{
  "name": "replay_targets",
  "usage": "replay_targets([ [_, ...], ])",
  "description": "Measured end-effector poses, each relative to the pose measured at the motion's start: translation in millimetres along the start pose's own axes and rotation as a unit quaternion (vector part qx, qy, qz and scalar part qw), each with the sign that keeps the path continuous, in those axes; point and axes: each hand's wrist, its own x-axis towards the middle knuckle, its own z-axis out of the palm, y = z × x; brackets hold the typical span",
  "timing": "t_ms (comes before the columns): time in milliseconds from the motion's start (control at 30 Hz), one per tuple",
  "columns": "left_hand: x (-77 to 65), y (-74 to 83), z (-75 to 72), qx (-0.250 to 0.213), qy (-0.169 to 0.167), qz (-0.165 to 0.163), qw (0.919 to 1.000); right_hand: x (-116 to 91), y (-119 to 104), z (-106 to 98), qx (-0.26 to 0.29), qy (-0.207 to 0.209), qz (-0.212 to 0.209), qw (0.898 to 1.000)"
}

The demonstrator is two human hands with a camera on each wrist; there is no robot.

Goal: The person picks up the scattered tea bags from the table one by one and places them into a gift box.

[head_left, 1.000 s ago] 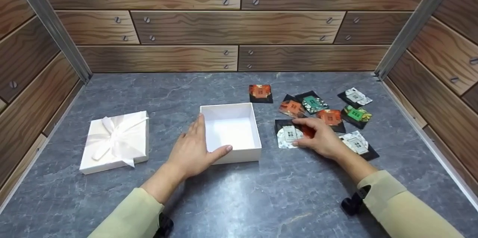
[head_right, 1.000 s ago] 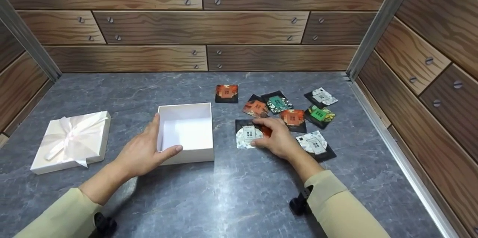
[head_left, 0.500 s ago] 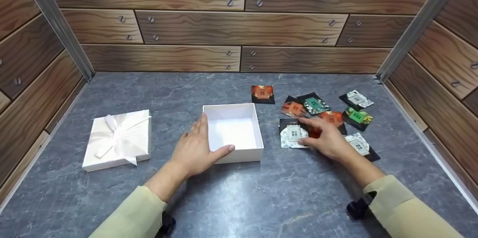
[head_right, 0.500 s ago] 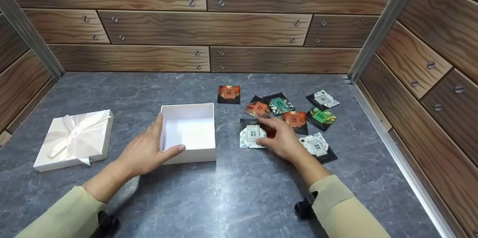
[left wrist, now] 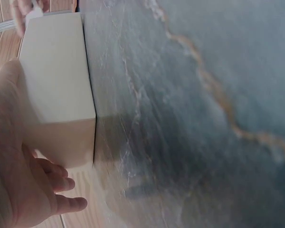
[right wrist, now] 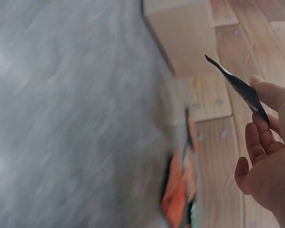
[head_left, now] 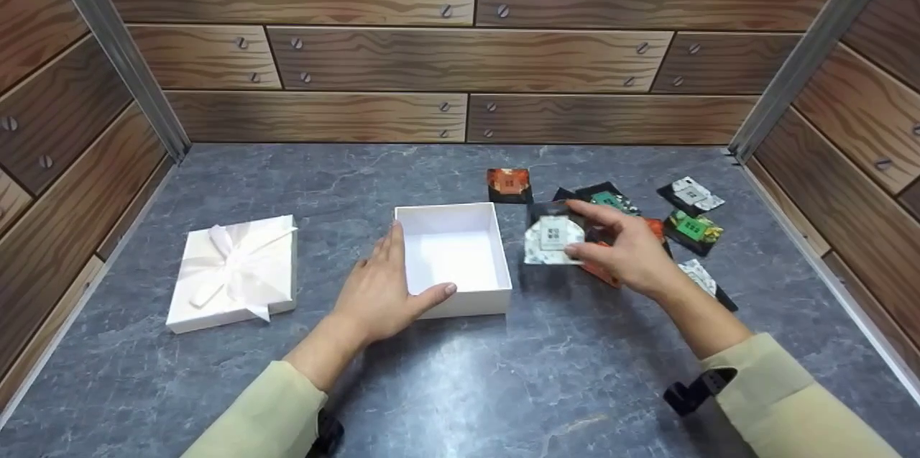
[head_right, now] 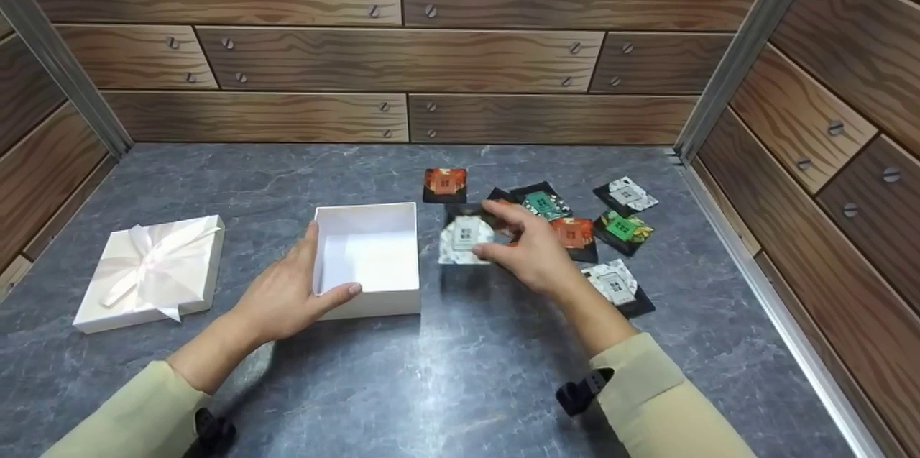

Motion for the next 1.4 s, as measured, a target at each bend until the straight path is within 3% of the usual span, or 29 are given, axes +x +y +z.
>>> replay_targets([
  [333, 1.5, 0.2, 1.5, 0.002, -0.004, -0.002, 1.0000, 29, -38, 32, 0.025, -0.036, -0.033, 0.998],
  [833, 1.2, 2.0, 2.4, -0.008, 0.006, 0.006, 0.9999, 62, -51, 96, -0.033, -0.105, -0.063, 0.992],
  [1100, 2.1, 2.0, 2.7, 0.003, 0.009, 0.009, 0.9999, 69, -61, 110, -0.092, -0.122, -0.102, 0.983],
  [1400, 0.2, -1.4, 1.6, 0.006, 0.005, 0.001, 1.0000, 75, -65, 123, -0.148, -0.148, -0.118, 0.971],
])
